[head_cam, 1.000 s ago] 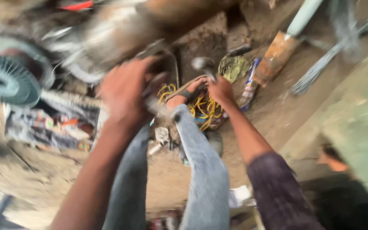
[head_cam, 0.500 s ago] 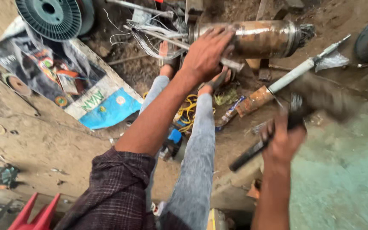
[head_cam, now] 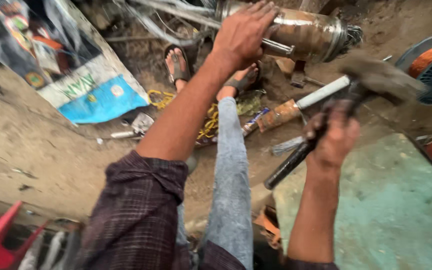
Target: The person sits on the ground of a cluttered workshop and dismantles a cylindrical motor component, pulling wire windings out of the metal housing by hand and hammering it with a hammer to loosen the parts.
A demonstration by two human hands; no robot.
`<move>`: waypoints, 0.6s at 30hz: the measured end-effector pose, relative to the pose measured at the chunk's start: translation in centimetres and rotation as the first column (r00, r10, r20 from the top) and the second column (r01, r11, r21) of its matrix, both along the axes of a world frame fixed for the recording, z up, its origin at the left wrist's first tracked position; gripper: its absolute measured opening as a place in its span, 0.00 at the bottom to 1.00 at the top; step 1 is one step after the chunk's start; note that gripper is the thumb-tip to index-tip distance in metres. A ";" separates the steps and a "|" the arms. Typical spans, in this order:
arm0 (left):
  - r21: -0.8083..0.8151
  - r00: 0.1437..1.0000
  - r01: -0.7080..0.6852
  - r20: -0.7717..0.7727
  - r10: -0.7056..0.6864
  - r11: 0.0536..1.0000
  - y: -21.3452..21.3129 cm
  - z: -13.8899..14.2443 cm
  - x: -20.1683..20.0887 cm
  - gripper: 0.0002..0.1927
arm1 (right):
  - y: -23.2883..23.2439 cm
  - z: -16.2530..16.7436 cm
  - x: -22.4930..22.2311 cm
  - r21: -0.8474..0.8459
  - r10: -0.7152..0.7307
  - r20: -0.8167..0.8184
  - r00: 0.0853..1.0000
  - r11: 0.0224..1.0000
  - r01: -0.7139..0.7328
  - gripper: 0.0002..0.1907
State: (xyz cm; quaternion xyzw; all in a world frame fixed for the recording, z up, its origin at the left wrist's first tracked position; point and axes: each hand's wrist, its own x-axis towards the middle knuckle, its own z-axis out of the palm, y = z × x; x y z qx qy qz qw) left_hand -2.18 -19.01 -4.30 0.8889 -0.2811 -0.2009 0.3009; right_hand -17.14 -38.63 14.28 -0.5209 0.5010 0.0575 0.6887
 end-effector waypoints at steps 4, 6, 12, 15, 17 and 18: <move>-0.100 0.998 -0.048 0.022 0.051 0.994 0.0 0.2 0.1 0.27 | 0.0 -0.8 0.8 0.041 -0.280 0.127 0.951 0.960 0.278 0.21; -0.047 0.997 -0.053 -0.052 0.051 0.997 -0.1 0.6 0.3 0.25 | 1.6 -3.2 0.8 0.093 -0.342 0.098 0.934 0.938 0.334 0.25; -0.095 0.995 -0.079 0.056 0.085 0.992 0.4 1.2 1.4 0.18 | 2.3 -6.8 -2.4 0.016 0.129 -0.134 0.983 0.992 -0.128 0.15; -0.122 0.990 -0.098 0.092 0.110 0.988 0.1 0.5 1.6 0.14 | -2.6 -2.5 -3.1 -0.203 0.181 -0.175 0.968 0.955 -0.215 0.14; -0.044 0.989 -0.135 0.056 0.137 0.990 -0.5 -0.1 1.4 0.16 | -5.6 0.9 -2.5 -0.141 -0.133 0.003 0.991 0.981 0.133 0.17; -0.045 0.990 -0.132 0.043 0.134 0.990 -0.8 -0.4 1.3 0.16 | -6.6 1.7 -1.5 -0.034 -0.067 0.211 0.975 0.997 0.076 0.27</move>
